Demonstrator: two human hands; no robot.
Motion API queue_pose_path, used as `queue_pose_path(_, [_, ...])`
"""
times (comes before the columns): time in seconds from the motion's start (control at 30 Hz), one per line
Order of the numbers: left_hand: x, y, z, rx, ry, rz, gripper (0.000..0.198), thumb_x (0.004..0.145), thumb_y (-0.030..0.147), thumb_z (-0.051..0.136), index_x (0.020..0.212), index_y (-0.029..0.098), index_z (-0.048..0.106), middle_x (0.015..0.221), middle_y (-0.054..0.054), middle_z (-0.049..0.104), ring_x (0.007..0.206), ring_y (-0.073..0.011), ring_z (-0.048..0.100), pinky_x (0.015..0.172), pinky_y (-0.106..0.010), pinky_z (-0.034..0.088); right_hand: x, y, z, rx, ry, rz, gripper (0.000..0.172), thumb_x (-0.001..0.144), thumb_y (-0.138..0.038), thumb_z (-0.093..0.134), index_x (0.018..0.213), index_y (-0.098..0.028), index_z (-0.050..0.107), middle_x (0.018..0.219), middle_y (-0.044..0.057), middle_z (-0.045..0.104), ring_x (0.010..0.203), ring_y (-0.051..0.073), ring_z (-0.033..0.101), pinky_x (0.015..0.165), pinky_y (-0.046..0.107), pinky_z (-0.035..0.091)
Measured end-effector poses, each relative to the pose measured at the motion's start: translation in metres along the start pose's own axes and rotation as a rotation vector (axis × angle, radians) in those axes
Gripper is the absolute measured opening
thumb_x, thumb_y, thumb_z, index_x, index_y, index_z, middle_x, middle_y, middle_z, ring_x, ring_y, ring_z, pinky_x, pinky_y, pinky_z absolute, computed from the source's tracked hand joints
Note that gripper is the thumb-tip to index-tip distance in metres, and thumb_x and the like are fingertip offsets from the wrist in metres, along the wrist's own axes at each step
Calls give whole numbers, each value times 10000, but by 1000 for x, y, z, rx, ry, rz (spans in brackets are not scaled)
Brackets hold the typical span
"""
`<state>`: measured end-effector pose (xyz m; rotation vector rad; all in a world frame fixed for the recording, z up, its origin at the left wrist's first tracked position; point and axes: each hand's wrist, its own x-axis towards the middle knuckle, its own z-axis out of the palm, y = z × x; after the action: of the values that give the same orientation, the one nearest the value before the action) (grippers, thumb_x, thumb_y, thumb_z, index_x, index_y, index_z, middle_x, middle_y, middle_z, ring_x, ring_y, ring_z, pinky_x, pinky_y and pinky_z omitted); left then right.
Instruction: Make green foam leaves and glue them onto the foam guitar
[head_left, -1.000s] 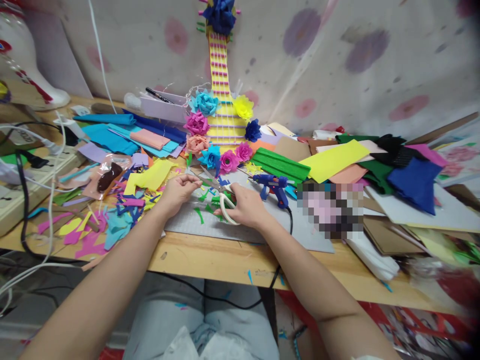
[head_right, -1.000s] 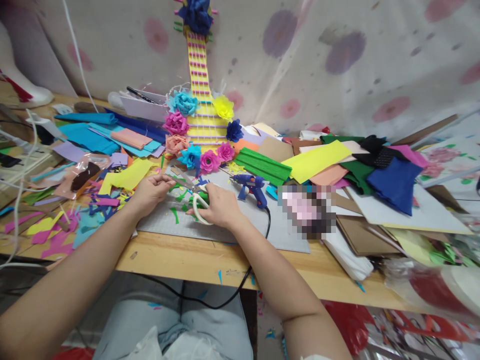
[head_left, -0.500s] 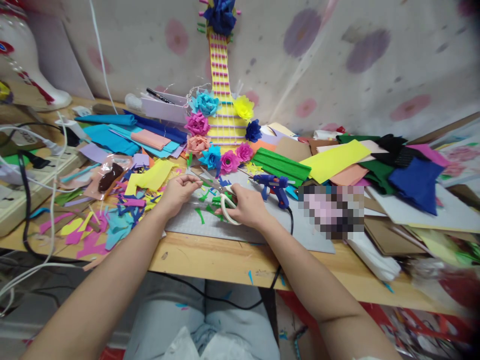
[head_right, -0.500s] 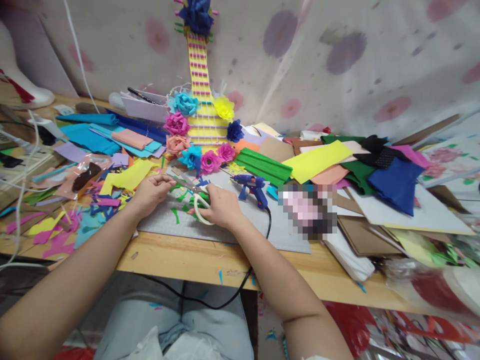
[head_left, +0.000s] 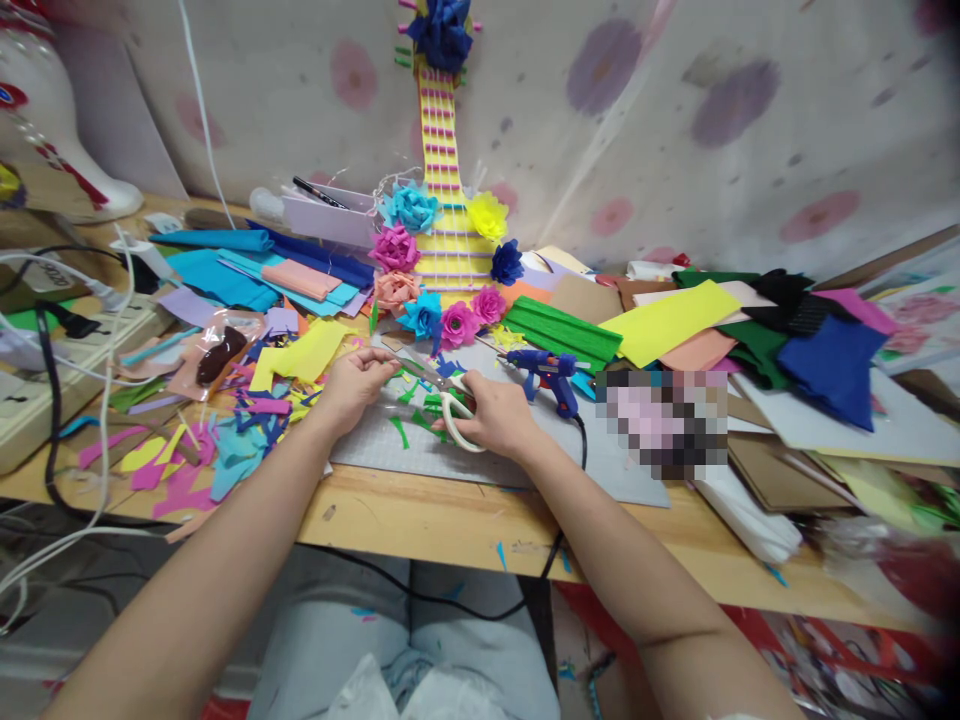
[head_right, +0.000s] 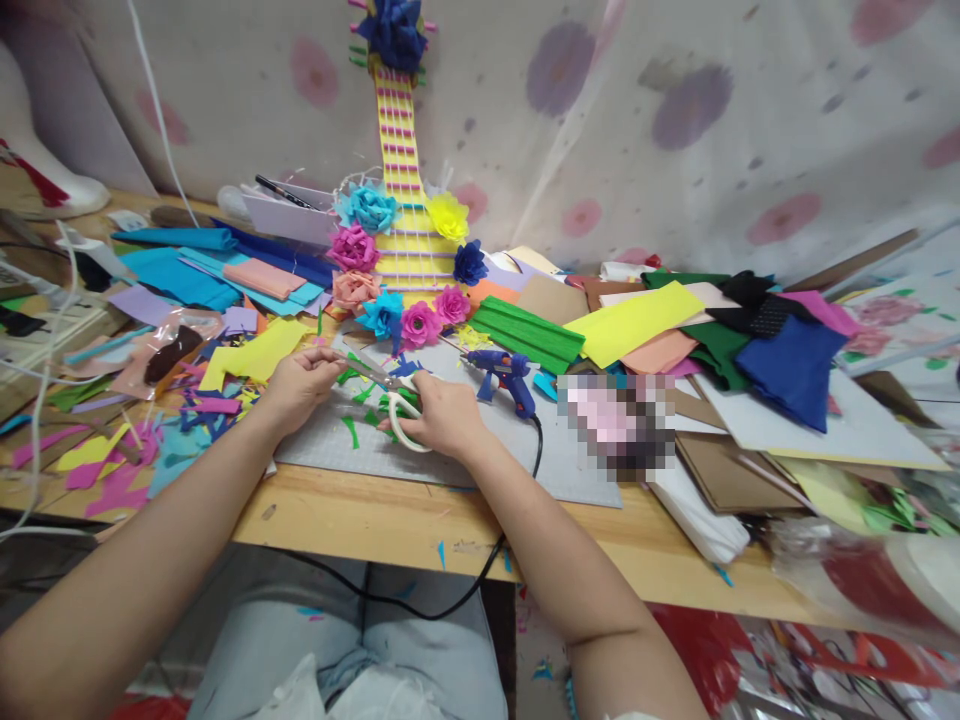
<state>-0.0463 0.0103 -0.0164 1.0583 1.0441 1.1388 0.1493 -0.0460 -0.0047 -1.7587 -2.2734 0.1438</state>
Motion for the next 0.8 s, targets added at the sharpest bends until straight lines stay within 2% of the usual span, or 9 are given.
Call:
queue_pose_path(0.17, [0, 1, -1, -38, -13, -31, 285, 529, 260, 721, 731, 133, 566, 405, 94, 365, 313, -10, 208, 344, -184, 95, 0, 1, 1, 14, 14, -6, 468, 694, -629, 518, 862, -192, 503, 719, 31, 652, 657, 178, 596, 538, 246, 245])
queue_pose_path(0.8, [0, 1, -2, -76, -34, -49, 269, 533, 242, 732, 699, 145, 545, 410, 94, 355, 305, -3, 204, 335, -180, 77, 0, 2, 3, 29, 26, 5, 443, 728, -614, 491, 857, -191, 516, 706, 32, 648, 646, 169, 588, 540, 244, 241])
